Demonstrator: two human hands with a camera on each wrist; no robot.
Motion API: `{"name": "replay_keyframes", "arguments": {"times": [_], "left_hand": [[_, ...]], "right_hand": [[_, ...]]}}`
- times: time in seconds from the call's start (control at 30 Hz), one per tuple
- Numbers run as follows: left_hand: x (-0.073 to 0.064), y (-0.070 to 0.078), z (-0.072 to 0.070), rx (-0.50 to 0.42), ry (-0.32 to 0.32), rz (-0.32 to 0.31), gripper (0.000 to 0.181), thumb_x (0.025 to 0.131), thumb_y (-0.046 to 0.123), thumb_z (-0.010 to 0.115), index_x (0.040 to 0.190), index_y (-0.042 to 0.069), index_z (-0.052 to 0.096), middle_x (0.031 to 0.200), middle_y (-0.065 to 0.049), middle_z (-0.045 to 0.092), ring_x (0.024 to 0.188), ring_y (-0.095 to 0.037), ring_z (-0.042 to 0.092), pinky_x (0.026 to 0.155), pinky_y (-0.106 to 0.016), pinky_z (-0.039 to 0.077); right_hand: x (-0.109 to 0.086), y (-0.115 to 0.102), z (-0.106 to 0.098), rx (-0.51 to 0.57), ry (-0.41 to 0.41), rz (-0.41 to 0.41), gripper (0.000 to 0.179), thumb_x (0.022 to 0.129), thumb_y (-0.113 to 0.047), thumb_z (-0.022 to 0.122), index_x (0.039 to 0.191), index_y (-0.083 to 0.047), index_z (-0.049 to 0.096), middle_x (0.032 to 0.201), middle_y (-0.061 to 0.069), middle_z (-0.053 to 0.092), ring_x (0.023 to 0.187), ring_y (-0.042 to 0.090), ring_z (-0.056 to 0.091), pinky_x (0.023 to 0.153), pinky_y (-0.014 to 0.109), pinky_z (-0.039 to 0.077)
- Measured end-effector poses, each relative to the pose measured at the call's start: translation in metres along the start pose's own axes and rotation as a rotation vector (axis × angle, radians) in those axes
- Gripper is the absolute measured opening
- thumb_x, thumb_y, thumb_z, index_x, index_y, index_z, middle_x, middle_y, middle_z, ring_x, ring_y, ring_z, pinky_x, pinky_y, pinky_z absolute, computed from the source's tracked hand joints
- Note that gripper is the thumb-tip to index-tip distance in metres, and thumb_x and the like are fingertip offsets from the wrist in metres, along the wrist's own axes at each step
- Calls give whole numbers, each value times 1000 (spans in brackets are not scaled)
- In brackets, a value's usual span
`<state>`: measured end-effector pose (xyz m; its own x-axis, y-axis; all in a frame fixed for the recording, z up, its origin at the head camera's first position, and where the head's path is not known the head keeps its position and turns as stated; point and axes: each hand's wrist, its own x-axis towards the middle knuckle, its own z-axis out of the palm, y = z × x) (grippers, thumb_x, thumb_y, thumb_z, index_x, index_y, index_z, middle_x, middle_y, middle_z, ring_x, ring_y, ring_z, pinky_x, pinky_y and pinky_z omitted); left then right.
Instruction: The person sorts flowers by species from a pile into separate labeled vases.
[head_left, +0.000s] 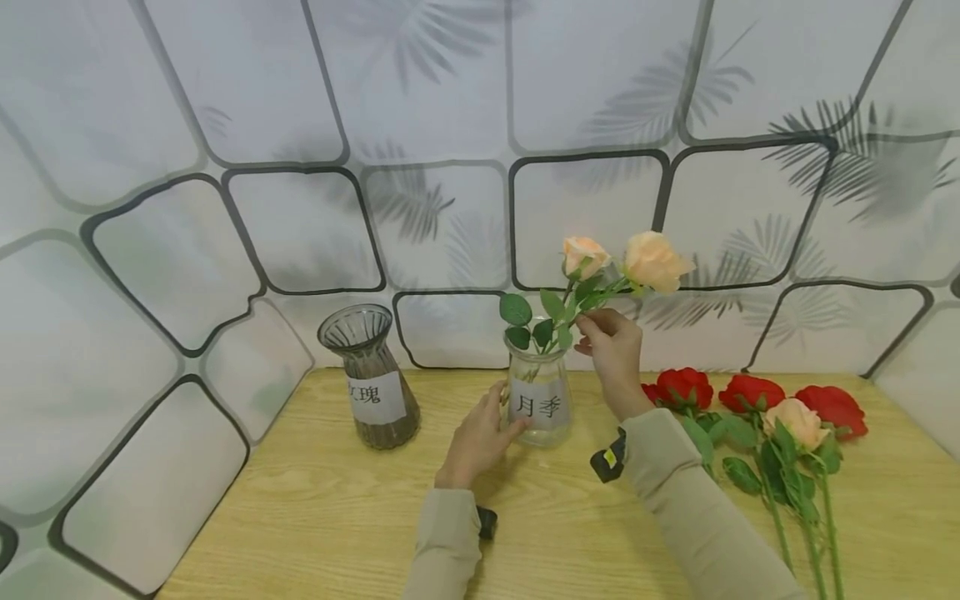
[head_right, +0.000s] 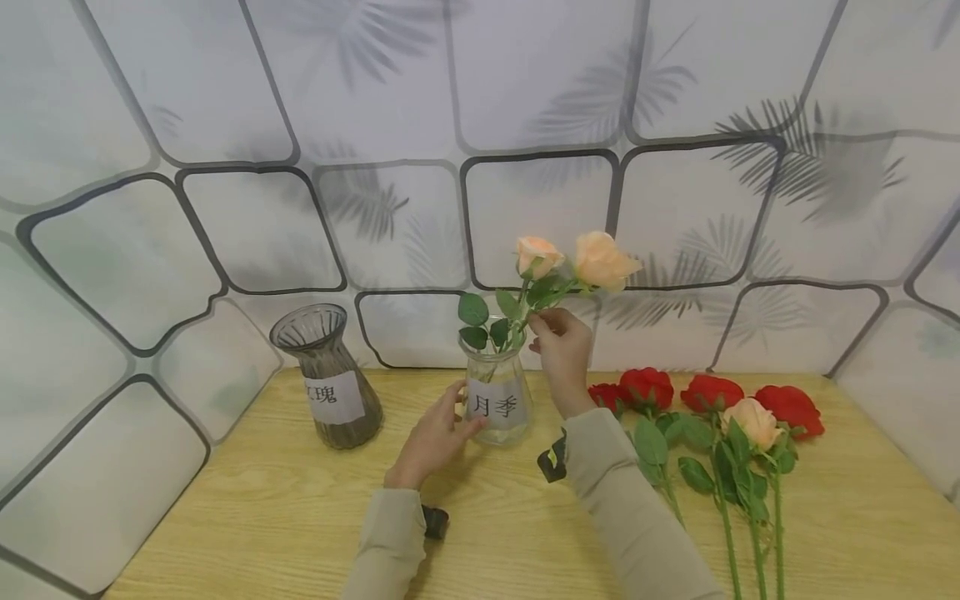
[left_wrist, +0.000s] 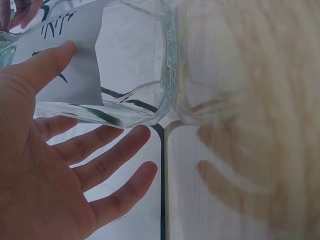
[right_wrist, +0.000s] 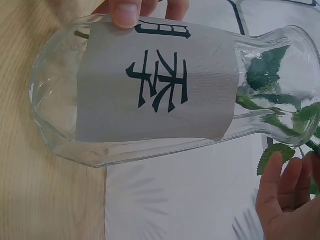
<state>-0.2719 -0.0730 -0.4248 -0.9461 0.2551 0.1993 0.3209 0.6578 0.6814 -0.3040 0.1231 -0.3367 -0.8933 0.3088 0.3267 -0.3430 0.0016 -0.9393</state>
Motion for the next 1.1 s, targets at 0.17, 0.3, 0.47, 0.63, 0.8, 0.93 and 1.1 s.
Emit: {"name": "replay_keyframes", "arguments": {"times": [0.17, 0.3, 0.47, 0.63, 0.8, 0.93, 1.1], "left_hand": [[0, 0, 0, -7, 3, -1, 72, 100, 39, 65, 154, 3, 35, 145, -24, 52, 125, -41, 56, 97, -57, 48], [-1, 0, 0, -7, -1, 0, 72, 100, 39, 65, 154, 3, 34, 145, -24, 51, 126, -41, 55, 98, -58, 47], [0, 0, 1, 1, 4, -5, 71, 100, 40, 65, 154, 4, 35, 145, -23, 52, 124, -40, 57, 96, -57, 49], [-1, 1, 0, 1, 5, -4, 70, 100, 39, 65, 154, 4, 35, 144, -24, 52, 121, -40, 59, 95, -56, 49], [-1, 0, 0, 4, 6, -5, 70, 100, 39, 65, 154, 4, 35, 144, -24, 52, 122, -40, 58, 96, -56, 49], [-1, 0, 0, 0, 2, -5, 71, 100, 39, 65, 154, 4, 35, 144, -24, 52, 124, -41, 57, 98, -57, 48], [-1, 0, 1, -4, 3, -5, 71, 100, 39, 65, 154, 4, 35, 145, -25, 51, 124, -41, 57, 98, -57, 48]], "right_hand": [[-1, 2, 0, -63, -72, 69, 17, 99, -3, 63, 105, 14, 65, 83, -2, 62, 64, 6, 58, 66, 21, 57], [-5, 2, -5, -65, -86, 100, 20, 99, -5, 63, 109, 13, 64, 88, 0, 63, 70, 9, 61, 70, 24, 58], [-11, -1, -14, -36, -76, 134, 24, 99, -6, 64, 114, 13, 62, 93, -2, 65, 75, 11, 65, 74, 27, 59], [-16, -2, -28, 5, -90, 191, 28, 100, -6, 62, 120, 13, 59, 95, -2, 63, 77, 10, 66, 75, 28, 59], [-23, -2, -41, 5, -126, 260, 30, 101, -8, 60, 125, 10, 56, 106, 5, 59, 83, 12, 67, 77, 28, 59], [-29, -4, -53, 32, -163, 308, 27, 102, -10, 59, 125, 5, 57, 110, 6, 58, 87, 13, 67, 78, 29, 59], [-33, -5, -68, 76, -197, 337, 27, 102, -12, 61, 124, 3, 57, 103, 3, 63, 86, 13, 68, 78, 31, 59]]}}
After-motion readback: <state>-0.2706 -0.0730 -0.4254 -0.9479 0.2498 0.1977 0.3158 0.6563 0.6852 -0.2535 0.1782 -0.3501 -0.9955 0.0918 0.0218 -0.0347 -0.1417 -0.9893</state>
